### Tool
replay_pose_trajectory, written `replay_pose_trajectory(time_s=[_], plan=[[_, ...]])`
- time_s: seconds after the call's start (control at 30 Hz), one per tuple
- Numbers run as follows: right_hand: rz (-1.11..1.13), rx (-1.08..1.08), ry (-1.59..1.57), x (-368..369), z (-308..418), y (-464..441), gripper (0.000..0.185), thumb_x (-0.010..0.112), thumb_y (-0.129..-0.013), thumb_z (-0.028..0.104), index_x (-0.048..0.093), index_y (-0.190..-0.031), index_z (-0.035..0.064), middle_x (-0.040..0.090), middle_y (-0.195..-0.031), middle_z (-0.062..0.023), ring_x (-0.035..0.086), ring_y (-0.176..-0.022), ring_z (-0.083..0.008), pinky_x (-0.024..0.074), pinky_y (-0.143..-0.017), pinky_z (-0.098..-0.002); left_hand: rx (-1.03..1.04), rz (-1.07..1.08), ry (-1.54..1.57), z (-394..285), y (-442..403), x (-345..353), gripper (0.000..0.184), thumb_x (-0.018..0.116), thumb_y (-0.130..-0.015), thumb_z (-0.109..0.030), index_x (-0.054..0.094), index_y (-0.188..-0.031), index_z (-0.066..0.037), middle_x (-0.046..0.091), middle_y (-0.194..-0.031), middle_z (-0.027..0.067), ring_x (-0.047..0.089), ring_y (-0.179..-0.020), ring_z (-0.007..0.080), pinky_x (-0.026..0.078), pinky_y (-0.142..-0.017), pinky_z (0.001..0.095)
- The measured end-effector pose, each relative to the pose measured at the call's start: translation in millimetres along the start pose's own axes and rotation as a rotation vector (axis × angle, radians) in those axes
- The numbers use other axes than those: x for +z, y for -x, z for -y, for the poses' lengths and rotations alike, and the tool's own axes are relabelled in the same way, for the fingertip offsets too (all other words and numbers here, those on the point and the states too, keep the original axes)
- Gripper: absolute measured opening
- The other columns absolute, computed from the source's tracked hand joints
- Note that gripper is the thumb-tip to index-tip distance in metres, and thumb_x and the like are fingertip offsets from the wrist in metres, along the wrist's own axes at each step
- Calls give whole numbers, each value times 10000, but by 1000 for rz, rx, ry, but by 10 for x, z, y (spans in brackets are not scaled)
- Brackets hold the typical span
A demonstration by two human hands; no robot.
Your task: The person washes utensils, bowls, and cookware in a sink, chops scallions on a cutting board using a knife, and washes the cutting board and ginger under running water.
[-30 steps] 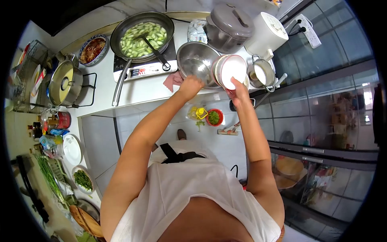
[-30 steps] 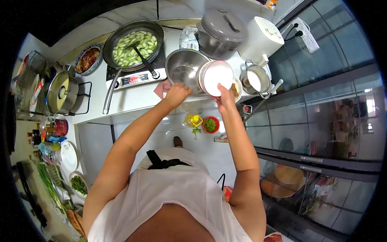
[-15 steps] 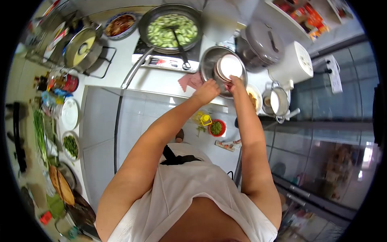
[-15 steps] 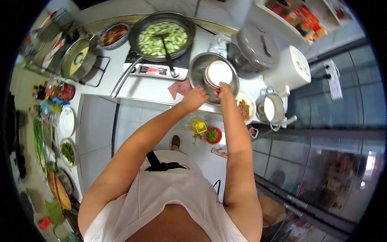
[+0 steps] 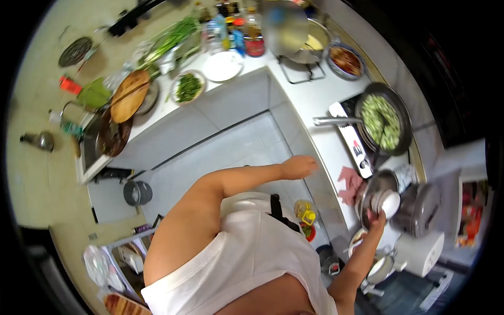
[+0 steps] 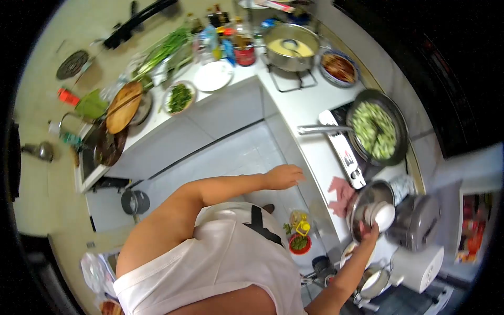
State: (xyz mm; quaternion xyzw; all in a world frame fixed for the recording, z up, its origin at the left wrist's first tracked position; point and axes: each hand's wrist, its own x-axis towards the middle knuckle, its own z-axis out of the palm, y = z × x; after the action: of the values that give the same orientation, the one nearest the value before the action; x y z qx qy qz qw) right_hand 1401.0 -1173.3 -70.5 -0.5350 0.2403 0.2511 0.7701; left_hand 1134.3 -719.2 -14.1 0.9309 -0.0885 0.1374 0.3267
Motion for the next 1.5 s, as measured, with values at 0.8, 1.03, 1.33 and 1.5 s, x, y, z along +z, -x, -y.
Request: replay_pose_trajectory(time_s=[0.8,1.03,1.33,1.5], plan=[[-900,-477,1003,925,254,878,520,627,-809,339,570,-1185,-15,607,-1147,-213,592,-1032,-334,478,-867,-412,-1218,-1030,-885,1559,3955,-3781,199,595,-816,-191,645,-939,-43,654,-870,152,613,-803,340,485,-717,423],[-896,-1059,1150,1413,-593,1370,618,673,-767,365,553,-1191,-70,602,-1122,-262,588,-1021,-392,464,-882,-408,-1338,-551,-1156,2400,4960,-4892,299,529,-815,-124,622,-1098,-94,599,-1077,134,537,-1041,333,448,-863,429],[-329,-1543,1471,3140,-1885,2366,457,561,-846,49,475,-1293,7,371,-1392,-214,510,-1108,-309,455,-888,-405,-1318,-12,-1003,2675,5449,-5447,244,572,-781,-122,611,-1020,-100,606,-1068,99,536,-1078,299,455,-883,399],[170,-955,1303,3586,-2514,2363,423,567,-830,9,502,-1248,23,398,-1383,-153,517,-1098,-265,474,-869,-355,-1125,-251,-993,2469,5638,-5359,156,596,-756,-143,626,-901,-95,623,-975,104,552,-1011,326,469,-846,417]])
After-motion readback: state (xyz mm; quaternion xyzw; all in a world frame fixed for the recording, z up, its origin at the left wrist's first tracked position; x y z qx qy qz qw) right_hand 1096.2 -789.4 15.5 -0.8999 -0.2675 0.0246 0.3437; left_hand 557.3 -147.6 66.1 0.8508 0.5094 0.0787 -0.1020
